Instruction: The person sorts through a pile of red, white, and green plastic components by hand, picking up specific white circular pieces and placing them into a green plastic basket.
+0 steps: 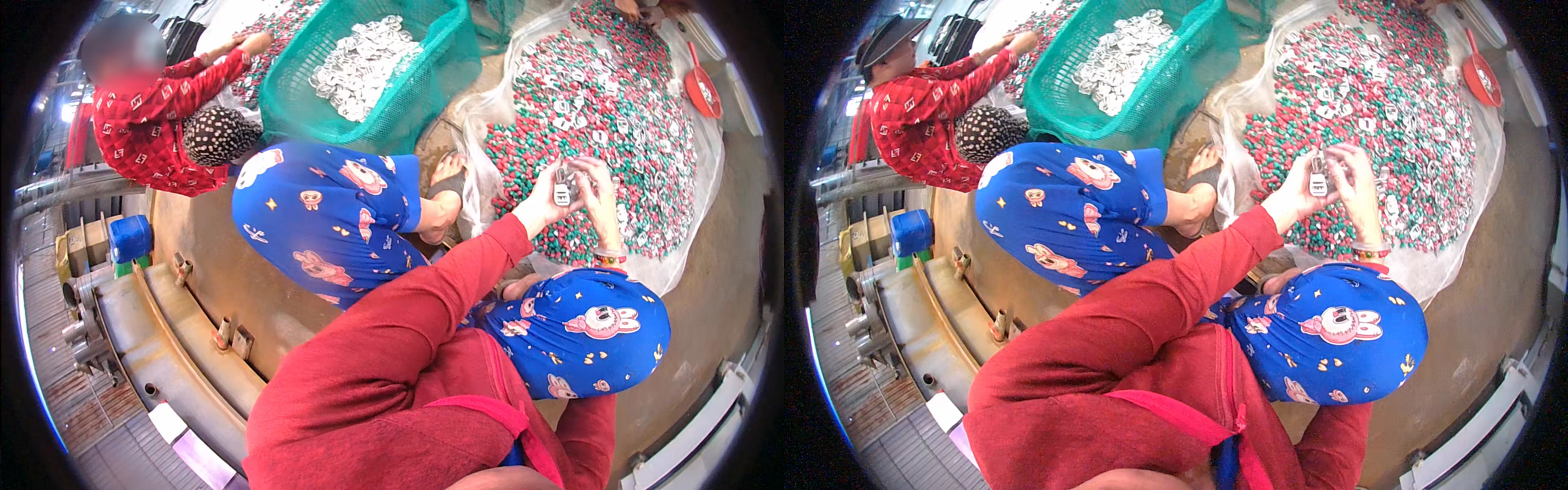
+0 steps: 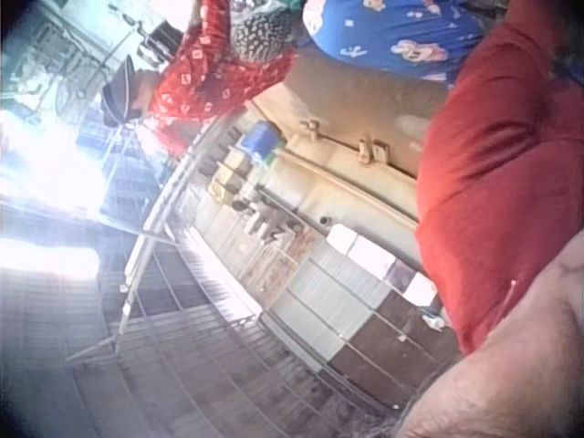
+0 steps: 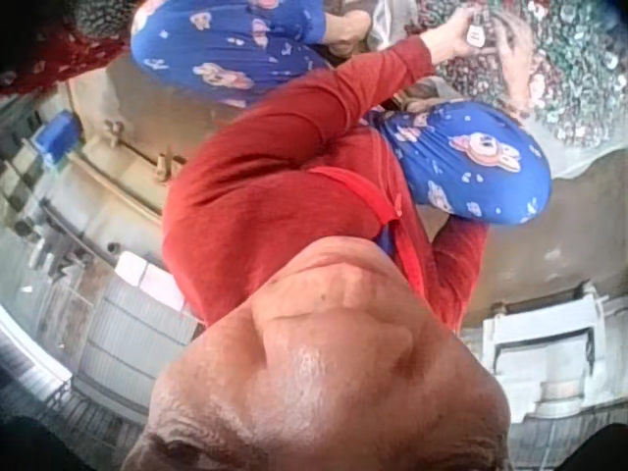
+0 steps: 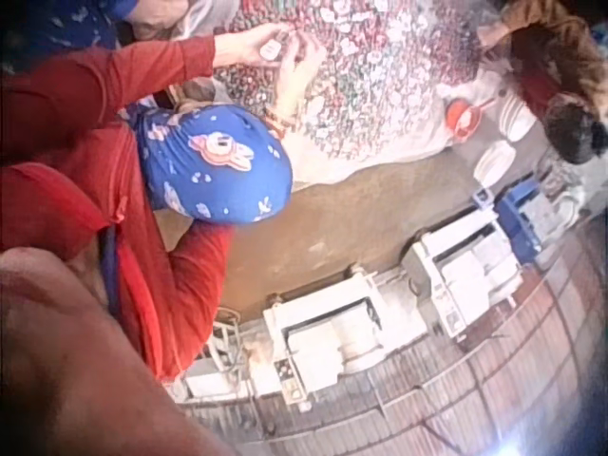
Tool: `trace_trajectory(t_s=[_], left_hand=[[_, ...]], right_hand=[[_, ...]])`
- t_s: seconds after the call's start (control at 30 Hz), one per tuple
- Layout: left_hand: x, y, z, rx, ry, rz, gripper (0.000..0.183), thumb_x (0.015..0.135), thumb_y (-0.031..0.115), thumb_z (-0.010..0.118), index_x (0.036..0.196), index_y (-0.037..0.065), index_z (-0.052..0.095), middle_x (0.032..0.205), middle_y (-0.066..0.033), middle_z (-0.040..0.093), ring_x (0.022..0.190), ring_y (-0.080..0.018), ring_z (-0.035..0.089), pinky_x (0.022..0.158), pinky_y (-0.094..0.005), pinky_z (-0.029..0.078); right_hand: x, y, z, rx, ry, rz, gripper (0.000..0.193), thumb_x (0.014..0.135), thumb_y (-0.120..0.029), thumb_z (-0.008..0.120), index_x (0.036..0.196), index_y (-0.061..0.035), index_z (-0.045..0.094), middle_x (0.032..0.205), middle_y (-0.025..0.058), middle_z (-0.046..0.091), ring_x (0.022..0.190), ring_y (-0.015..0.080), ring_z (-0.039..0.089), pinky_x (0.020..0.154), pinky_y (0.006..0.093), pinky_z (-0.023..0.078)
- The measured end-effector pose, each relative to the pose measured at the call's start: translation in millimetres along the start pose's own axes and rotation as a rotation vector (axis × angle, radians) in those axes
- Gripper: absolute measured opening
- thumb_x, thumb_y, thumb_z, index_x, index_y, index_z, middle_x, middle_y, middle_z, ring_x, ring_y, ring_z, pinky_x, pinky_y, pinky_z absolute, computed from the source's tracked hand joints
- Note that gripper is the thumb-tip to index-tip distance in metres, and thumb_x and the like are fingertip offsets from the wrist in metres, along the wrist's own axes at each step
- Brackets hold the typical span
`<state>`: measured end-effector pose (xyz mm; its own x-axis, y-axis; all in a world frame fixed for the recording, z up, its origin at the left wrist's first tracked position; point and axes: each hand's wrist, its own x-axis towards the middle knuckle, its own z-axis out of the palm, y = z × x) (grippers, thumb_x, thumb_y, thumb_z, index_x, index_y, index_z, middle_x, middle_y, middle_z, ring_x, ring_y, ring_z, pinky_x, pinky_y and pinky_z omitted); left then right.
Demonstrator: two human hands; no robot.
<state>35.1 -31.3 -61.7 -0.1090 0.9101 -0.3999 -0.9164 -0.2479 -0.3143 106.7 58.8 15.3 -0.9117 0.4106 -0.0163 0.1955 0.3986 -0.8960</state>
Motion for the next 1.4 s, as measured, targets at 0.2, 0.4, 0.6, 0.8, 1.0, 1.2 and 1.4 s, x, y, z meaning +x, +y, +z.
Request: trace_trajectory(t_s=[0.2,0.4,0.6,0.8,1.0,1.2,1.4], left_hand=[[-23,138,112,-0.063,-0.517,0.401,0.019,0.080,0.026,0.054,0.079,0.008,0.060,0.077,-0.0079,0.057,0.078,-0.0249,0.057,0.060,-0.0324,0.054],[-49,169,140,-0.249,-0.388,0.441,0.052,0.091,0.040,0.039,0.126,0.003,0.035,0.123,-0.0228,0.041,0.110,-0.0363,0.044,0.086,-0.0461,0.047],[27,102,93,1.800,-0.316,0.247,0.031,0.081,0.022,0.061,0.107,0.006,0.057,0.102,-0.0102,0.055,0.099,-0.0219,0.053,0.082,-0.0336,0.046],[107,36,4,2.914,-0.658,0.385,0.047,0.066,0.014,0.071,0.111,0.012,0.057,0.112,-0.0115,0.053,0.102,-0.0309,0.052,0.085,-0.0407,0.044],[105,35,-8,3.044,-0.533,0.129,0.014,0.071,0.008,0.061,0.085,0.002,0.060,0.078,-0.0151,0.063,0.077,-0.0310,0.061,0.070,-0.0389,0.049],[62,98,23,2.557,-0.084,0.085,0.017,0.077,0.015,0.063,0.086,0.001,0.061,0.080,-0.0075,0.065,0.079,-0.0174,0.064,0.067,-0.0294,0.050],[63,62,48,1.791,0.123,-0.079,0.021,0.085,0.016,0.050,0.099,0.001,0.048,0.083,-0.0061,0.056,0.072,-0.0144,0.059,0.059,-0.0266,0.052]], right_hand=[[-2,20,-27,0.410,0.604,0.001,0.039,0.095,-0.030,0.037,0.118,-0.0013,0.051,0.117,0.0148,0.052,0.108,0.0218,0.050,0.096,0.0368,0.037],[-35,81,-46,0.476,0.667,0.383,0.052,0.089,-0.032,0.050,0.131,-0.0055,0.035,0.111,0.0125,0.054,0.099,0.0206,0.054,0.080,0.0322,0.047],[-44,149,-60,-0.022,0.169,0.760,0.073,0.071,-0.014,0.067,0.135,-0.0155,0.033,0.116,0.0227,0.048,0.096,0.0263,0.055,0.071,0.0367,0.050],[-34,175,-52,-0.273,0.136,0.335,0.068,0.063,-0.007,0.064,0.128,-0.0110,0.044,0.111,0.0182,0.056,0.105,0.0280,0.051,0.092,0.0352,0.040],[-33,171,10,-0.095,0.127,0.303,0.050,0.068,-0.004,0.053,0.119,-0.0032,0.048,0.111,0.0180,0.056,0.104,0.0296,0.054,0.087,0.0352,0.043],[-50,130,27,0.015,0.259,0.153,0.034,0.070,0.003,0.049,0.102,-0.0048,0.058,0.094,0.0118,0.059,0.091,0.0253,0.058,0.079,0.0325,0.046],[-73,118,7,0.800,0.623,0.412,0.025,0.086,-0.012,0.053,0.106,0.0019,0.060,0.097,0.0086,0.062,0.072,0.0125,0.061,0.058,0.0243,0.053]])
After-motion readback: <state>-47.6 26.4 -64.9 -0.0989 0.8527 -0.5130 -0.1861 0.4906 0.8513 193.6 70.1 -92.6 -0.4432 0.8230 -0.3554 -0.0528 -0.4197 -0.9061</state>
